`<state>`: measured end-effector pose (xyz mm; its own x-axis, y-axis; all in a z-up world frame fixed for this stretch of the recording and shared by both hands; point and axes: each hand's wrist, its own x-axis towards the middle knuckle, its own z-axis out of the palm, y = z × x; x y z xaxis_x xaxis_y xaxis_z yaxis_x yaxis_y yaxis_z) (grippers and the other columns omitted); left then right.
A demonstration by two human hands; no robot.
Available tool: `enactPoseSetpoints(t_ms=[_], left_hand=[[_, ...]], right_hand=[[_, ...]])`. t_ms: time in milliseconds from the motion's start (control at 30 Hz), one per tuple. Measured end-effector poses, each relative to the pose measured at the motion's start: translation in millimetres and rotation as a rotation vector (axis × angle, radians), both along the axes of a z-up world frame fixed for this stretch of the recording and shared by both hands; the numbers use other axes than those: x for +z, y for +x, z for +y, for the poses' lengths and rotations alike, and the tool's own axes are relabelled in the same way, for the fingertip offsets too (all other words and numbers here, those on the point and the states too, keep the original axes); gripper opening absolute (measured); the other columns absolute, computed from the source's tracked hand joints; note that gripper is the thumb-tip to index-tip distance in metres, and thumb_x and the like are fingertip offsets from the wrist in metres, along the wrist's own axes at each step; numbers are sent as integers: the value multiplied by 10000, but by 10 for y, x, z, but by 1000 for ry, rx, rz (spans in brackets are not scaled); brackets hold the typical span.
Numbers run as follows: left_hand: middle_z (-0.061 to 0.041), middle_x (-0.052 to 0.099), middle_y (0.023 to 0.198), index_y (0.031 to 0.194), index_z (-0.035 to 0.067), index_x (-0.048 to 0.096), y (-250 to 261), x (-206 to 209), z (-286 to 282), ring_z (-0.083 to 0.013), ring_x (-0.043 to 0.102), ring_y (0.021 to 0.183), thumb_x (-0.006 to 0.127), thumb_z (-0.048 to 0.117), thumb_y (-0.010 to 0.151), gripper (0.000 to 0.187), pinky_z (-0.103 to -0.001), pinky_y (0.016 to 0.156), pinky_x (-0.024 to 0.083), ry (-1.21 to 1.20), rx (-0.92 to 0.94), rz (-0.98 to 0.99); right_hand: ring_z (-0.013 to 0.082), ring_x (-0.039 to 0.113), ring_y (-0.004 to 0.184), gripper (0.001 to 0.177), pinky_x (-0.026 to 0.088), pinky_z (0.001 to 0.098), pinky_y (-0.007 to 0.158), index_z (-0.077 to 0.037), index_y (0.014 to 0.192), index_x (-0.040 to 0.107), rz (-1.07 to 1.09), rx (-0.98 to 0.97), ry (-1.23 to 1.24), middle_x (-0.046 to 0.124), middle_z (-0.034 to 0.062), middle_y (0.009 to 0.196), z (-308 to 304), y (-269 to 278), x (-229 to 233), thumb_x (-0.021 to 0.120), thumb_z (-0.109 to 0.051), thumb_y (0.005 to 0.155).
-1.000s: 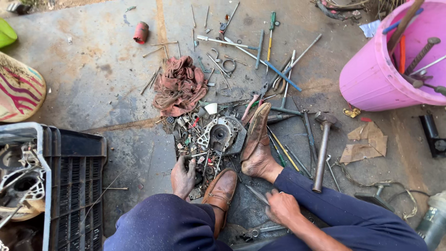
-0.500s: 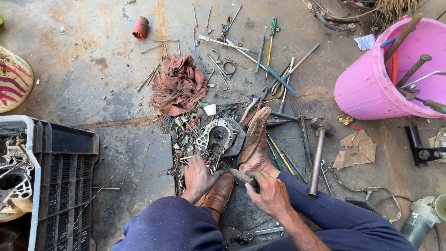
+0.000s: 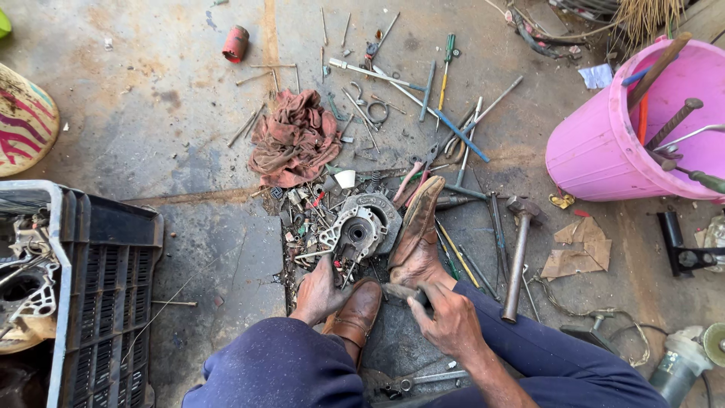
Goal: The person sits on the floor and uses a hammer and chisel to work on a metal mechanical part. They then use a file to smooth the edges and pliers to remove a small piece from the part.
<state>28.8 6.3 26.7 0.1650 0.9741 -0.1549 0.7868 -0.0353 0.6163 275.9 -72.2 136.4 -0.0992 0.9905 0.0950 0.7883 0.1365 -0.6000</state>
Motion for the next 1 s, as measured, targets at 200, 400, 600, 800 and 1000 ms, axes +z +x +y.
enactPoseSetpoints(t_ms=[200,400,600,800,1000], left_hand=[[-175,565,1111,1283,-27,497,-27,44,26,-298,585,1044,772,246,802,617,-438,923,515,36,89,-59],[-192,625,1214,1335,6,529,19,137,287,-335,646,1106,742,137,852,544,-435,944,531,173,-117,-332],[-178,717,1095,1245,-2,619,132,236,658,-364,731,958,793,124,781,511,-451,827,587,135,-231,-388],[-106,745,1117,1229,72,668,219,-53,750,-275,767,788,761,135,818,426,-392,735,633,59,-184,-267],[-151,780,936,1169,48,724,133,-101,725,-226,761,795,813,110,817,368,-358,715,601,108,-65,-436]], right_hand=[[273,727,712,370,621,340,572,19,1286,634,-28,128,104,710,178,987,557,-252,-4,651,-148,957],[306,709,781,378,620,376,656,-2,1340,625,-241,284,136,667,203,1015,1091,-396,-283,616,-78,969],[290,699,834,376,611,397,692,25,1325,611,-391,312,191,656,162,952,1204,-524,-460,593,-72,963],[263,700,792,413,625,351,674,-75,1389,582,-216,219,-198,659,135,982,1314,-554,-529,582,-235,1009],[286,728,1032,375,588,388,877,-42,1262,671,25,-24,204,727,163,1168,1015,141,-705,698,-300,991]])
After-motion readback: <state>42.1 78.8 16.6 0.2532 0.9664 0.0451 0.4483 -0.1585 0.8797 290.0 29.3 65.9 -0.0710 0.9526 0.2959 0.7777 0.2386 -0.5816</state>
